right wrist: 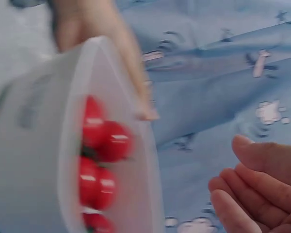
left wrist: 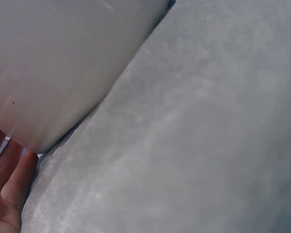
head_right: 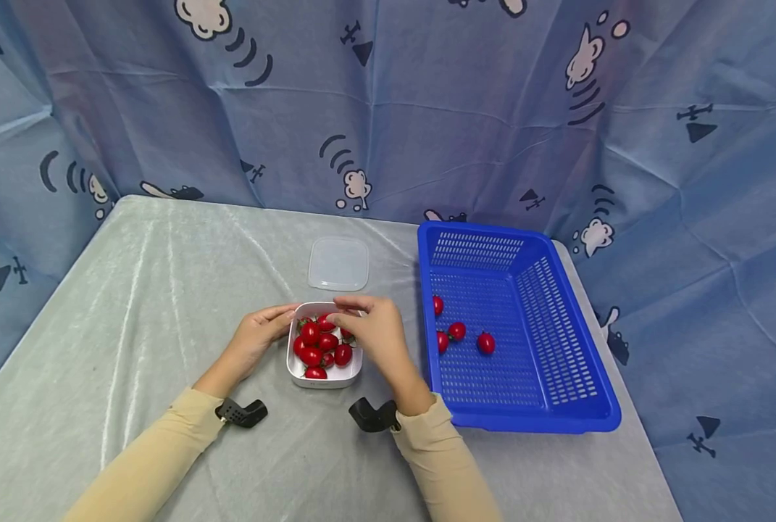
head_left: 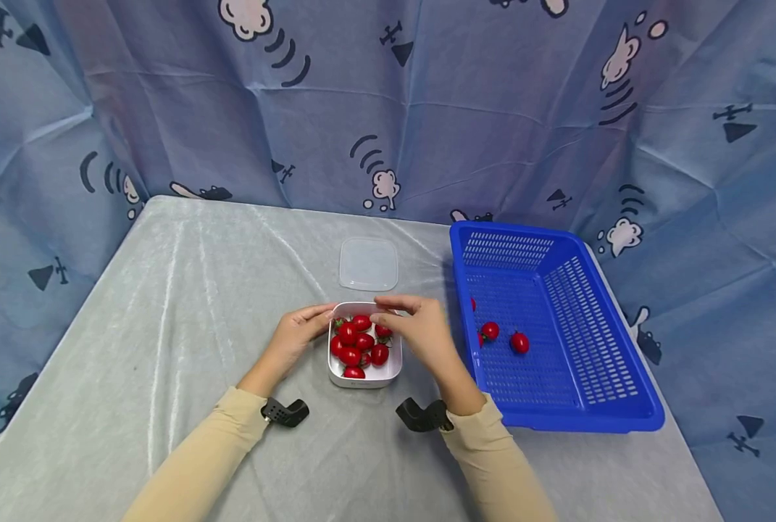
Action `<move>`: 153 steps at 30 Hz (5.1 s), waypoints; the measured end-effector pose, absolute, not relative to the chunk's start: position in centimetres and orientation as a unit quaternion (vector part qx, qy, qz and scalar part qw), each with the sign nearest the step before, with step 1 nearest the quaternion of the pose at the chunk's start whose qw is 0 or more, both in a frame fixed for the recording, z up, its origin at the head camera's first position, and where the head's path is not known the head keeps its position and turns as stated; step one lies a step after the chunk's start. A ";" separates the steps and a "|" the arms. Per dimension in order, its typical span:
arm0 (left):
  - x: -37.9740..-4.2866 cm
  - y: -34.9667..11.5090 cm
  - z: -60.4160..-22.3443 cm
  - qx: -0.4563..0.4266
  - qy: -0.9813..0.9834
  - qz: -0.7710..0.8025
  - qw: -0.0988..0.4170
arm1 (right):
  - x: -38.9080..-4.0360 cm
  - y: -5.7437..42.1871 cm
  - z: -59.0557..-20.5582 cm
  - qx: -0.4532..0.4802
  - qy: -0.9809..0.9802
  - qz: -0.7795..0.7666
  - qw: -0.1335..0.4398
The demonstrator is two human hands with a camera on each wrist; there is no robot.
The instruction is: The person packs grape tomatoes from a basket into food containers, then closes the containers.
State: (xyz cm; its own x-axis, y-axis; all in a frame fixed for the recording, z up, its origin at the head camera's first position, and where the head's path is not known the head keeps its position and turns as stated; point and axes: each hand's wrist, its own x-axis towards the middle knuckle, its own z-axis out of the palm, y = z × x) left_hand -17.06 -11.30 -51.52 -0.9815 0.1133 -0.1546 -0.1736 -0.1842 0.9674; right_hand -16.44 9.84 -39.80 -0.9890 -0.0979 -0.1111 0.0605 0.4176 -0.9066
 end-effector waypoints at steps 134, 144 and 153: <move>-17.0 -11.2 -51.2 -0.019 0.638 0.765 0.088 | -18.5 17.3 -35.2 0.029 0.784 -0.616 0.068; -17.0 -11.0 -51.4 -0.012 0.641 0.763 0.083 | -17.1 13.8 -36.4 0.007 0.781 -0.619 0.083; -16.8 -11.3 -51.7 -0.021 0.633 0.769 0.085 | -15.0 11.0 -39.8 0.011 0.765 -0.633 0.118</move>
